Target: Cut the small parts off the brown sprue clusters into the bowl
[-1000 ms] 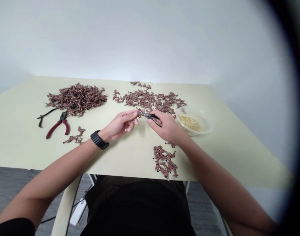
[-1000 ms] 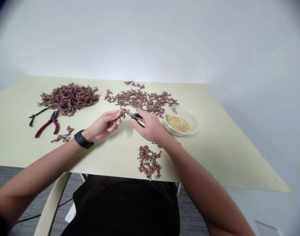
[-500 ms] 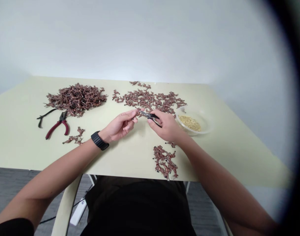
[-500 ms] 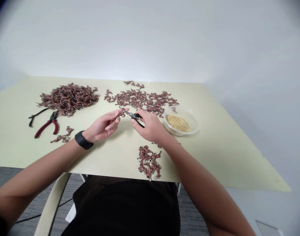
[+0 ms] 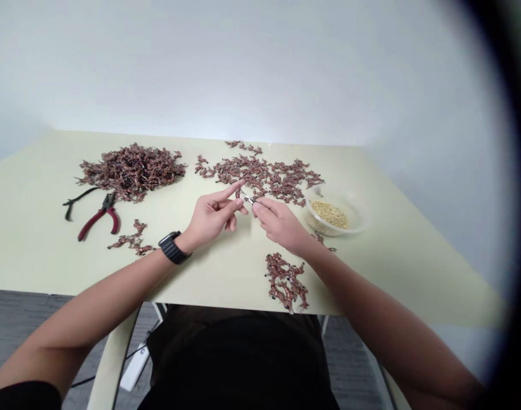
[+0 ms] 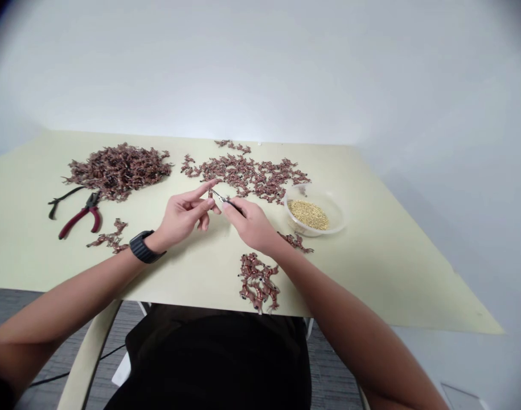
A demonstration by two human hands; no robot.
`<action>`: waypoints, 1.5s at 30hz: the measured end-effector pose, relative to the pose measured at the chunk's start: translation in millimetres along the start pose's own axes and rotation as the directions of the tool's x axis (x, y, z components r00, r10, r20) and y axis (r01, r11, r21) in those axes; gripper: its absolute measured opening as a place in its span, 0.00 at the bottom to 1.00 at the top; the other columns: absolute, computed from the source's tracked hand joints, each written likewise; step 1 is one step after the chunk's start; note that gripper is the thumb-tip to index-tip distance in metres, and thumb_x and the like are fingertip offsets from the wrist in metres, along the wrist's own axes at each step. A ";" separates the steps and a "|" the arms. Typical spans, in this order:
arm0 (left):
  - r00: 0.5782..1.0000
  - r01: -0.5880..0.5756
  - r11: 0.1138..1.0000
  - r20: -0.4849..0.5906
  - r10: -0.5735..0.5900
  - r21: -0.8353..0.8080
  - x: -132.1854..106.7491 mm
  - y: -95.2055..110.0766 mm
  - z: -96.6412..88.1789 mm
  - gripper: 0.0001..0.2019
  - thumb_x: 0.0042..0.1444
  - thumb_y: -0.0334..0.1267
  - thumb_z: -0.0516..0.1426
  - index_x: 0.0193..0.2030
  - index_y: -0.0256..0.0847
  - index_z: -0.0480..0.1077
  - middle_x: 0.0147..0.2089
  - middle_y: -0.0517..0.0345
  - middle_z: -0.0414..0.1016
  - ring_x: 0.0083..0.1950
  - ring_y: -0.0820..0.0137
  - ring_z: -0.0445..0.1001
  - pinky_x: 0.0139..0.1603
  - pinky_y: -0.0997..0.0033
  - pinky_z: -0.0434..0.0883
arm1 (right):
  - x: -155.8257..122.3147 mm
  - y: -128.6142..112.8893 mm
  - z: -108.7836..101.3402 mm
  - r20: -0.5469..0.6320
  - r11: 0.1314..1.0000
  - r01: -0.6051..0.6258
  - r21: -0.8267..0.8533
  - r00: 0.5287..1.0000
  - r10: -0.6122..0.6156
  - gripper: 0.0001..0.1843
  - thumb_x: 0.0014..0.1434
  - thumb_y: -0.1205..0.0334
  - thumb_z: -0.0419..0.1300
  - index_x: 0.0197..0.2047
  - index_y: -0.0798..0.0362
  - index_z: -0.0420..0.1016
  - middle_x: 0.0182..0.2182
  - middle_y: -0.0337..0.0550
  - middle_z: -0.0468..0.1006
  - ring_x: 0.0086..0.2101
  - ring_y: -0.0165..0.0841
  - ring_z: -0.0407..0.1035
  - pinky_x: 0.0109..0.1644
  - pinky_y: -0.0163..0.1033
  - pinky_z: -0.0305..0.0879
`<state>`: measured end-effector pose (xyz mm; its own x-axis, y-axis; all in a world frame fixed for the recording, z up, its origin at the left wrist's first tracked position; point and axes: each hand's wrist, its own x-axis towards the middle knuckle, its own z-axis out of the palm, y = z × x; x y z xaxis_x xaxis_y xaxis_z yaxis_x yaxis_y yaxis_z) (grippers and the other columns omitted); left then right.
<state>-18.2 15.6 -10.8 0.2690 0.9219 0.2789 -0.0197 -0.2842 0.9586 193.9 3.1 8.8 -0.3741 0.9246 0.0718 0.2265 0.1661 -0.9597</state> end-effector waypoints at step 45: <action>0.963 0.267 0.912 0.097 -0.250 -0.311 2.7 3.4 1.1 0.32 0.63 0.46 0.67 0.72 0.40 0.70 0.39 0.53 0.83 0.20 0.81 0.69 0.19 0.81 0.62 | 2.8 4.0 -11.6 -0.007 0.943 0.108 -0.315 0.993 -0.116 0.18 0.71 0.47 0.54 0.34 0.49 0.64 0.26 0.36 0.63 0.28 0.31 0.57 0.32 0.39 0.51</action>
<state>-16.5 16.9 -6.9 0.3574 0.9336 0.0238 -0.2450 0.0691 0.9670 204.2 10.4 8.3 -0.3915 0.9014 0.1848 0.4567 0.3647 -0.8114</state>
